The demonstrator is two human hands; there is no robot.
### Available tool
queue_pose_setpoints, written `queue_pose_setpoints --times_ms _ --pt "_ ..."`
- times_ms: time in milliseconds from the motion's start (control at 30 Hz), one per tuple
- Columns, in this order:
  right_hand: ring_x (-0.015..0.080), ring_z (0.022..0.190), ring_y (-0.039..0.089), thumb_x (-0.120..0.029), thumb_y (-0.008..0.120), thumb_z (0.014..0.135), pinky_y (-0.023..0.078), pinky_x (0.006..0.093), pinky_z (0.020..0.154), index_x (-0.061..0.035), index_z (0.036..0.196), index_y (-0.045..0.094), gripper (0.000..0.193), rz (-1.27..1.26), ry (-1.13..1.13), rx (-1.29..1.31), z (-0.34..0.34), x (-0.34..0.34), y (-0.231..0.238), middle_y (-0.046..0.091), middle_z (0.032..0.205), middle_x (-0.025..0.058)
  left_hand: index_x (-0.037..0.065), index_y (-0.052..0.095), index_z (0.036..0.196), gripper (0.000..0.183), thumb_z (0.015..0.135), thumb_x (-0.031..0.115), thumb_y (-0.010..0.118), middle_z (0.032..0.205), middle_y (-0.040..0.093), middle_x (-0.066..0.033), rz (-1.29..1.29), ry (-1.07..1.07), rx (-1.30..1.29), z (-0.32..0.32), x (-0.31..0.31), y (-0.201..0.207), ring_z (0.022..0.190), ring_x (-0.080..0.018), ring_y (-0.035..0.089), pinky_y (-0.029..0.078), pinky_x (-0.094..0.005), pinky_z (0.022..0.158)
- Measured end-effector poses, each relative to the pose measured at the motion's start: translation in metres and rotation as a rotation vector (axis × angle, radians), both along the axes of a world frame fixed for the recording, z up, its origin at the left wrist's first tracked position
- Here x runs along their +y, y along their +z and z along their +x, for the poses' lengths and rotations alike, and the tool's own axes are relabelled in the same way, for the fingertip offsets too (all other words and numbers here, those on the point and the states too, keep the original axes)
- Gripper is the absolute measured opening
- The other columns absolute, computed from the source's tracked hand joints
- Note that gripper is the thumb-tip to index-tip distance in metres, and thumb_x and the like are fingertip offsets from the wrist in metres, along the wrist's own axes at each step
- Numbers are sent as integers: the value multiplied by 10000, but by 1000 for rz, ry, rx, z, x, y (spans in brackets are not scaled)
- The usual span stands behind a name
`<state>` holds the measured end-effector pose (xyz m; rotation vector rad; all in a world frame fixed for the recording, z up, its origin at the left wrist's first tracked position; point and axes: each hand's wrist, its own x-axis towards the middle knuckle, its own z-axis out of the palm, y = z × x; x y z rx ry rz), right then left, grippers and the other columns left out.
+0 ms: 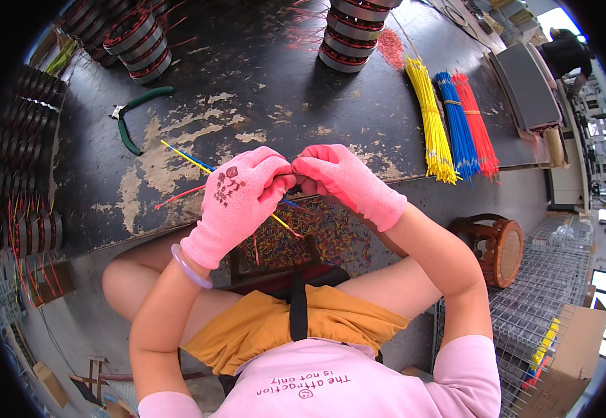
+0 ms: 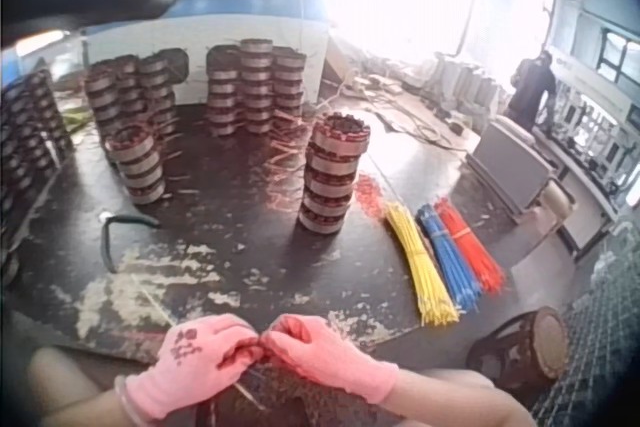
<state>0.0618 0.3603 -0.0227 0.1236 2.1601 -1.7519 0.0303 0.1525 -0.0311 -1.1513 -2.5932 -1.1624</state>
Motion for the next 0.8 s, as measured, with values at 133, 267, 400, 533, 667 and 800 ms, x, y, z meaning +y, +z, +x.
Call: queue_pose_setpoints --times_ms 133,267,400,533,667,800 --pt "212 730 648 -284 768 856 526 341 671 -98 966 695 228 338 -9 325 11 2 6 692 894 50 94 692 919 69 857 116 711 935 684 -49 13 -8 -74 0 -1 0 863 -283 683 542 -386 717" --pt "256 831 674 -334 793 813 548 388 721 -129 977 700 279 848 107 991 12 2 -1 668 932 51 69 697 937 82 856 75 698 952 691 -68 4 -2 -53 1 0 2 864 -295 687 544 -384 728" --pt "267 780 693 -226 654 938 534 360 684 -73 1030 706 186 105 126 30 13 3 -2 734 915 71 98 687 921 54 868 104 689 924 682 -47 24 -8 -37 0 0 1 864 -280 684 542 -385 718" --pt "255 765 691 -212 638 949 532 353 683 -62 1027 700 179 1 162 -105 14 6 12 738 916 78 99 685 935 68 867 103 691 929 679 -47 7 -20 -59 -1 -3 -1 876 -279 683 542 -385 726" --pt "210 722 660 -194 633 954 520 323 673 -46 1015 684 168 838 231 1033 15 3 6 722 866 80 96 681 931 64 867 101 688 933 681 -47 8 -11 -59 1 -1 0 875 -281 682 542 -388 728" --pt "110 685 608 -246 616 991 501 298 628 -22 1001 676 232 -97 -57 -201 12 -4 11 686 817 53 92 682 921 54 871 113 686 922 682 -50 33 -32 -21 -1 -1 -1 865 -279 682 540 -391 721"
